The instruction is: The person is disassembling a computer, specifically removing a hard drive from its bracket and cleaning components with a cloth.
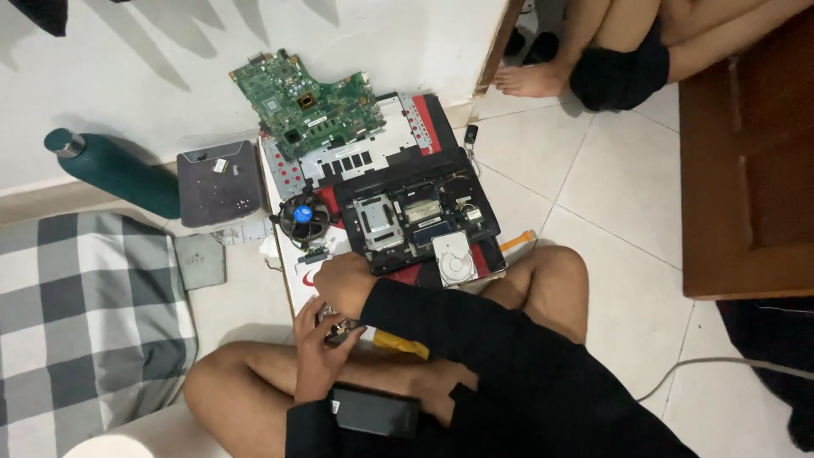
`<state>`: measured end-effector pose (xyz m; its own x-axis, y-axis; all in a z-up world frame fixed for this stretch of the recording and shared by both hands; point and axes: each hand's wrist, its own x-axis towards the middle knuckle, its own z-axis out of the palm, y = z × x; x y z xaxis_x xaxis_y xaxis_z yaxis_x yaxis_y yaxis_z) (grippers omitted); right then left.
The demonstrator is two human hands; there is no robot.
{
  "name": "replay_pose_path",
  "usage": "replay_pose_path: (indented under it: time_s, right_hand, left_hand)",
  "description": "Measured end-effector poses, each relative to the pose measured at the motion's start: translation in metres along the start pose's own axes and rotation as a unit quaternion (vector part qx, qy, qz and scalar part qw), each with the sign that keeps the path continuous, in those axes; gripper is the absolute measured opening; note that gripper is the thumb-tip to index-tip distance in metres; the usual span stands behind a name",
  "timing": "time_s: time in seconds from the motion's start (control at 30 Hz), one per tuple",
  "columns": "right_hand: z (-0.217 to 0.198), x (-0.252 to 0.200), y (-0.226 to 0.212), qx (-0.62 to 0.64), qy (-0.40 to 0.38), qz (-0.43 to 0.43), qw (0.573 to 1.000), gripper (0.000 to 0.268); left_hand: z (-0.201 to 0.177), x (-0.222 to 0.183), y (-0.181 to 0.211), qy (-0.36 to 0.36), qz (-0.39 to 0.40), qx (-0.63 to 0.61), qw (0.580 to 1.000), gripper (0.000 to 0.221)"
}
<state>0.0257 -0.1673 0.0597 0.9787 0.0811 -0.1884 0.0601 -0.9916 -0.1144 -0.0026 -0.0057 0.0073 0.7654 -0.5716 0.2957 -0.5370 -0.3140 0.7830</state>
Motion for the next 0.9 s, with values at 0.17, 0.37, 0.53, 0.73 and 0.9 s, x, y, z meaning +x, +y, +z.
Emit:
replay_pose_path:
  time_s: [0.17, 0.37, 0.53, 0.73, 0.9]
  right_hand:
    - [-0.016, -0.001, -0.002, 0.013, 0.004, -0.039, 0.999, 0.012]
    - [-0.003, -0.003, -0.008, 0.013, -0.005, -0.012, 1.0, 0.012]
    - [-0.014, -0.011, -0.009, 0.011, -0.002, -0.028, 1.0, 0.013]
    - [-0.024, -0.008, -0.014, -0.009, -0.009, -0.036, 0.999, 0.011]
    - [-0.01, -0.003, -0.013, -0.029, -0.013, 0.002, 0.999, 0.02]
  left_hand:
    - [0.001, -0.002, -0.002, -0.009, -0.017, 0.005, 1.0, 0.036]
    - [0.003, 0.001, 0.006, 0.009, -0.013, 0.029, 0.999, 0.03]
    - [0.012, 0.007, 0.01, 0.035, -0.055, 0.05, 0.997, 0.039]
    - [0.01, 0.015, 0.031, 0.047, -0.042, 0.128, 0.99, 0.032]
    - [0.015, 0.016, 0.041, 0.071, -0.05, 0.122, 0.989, 0.05]
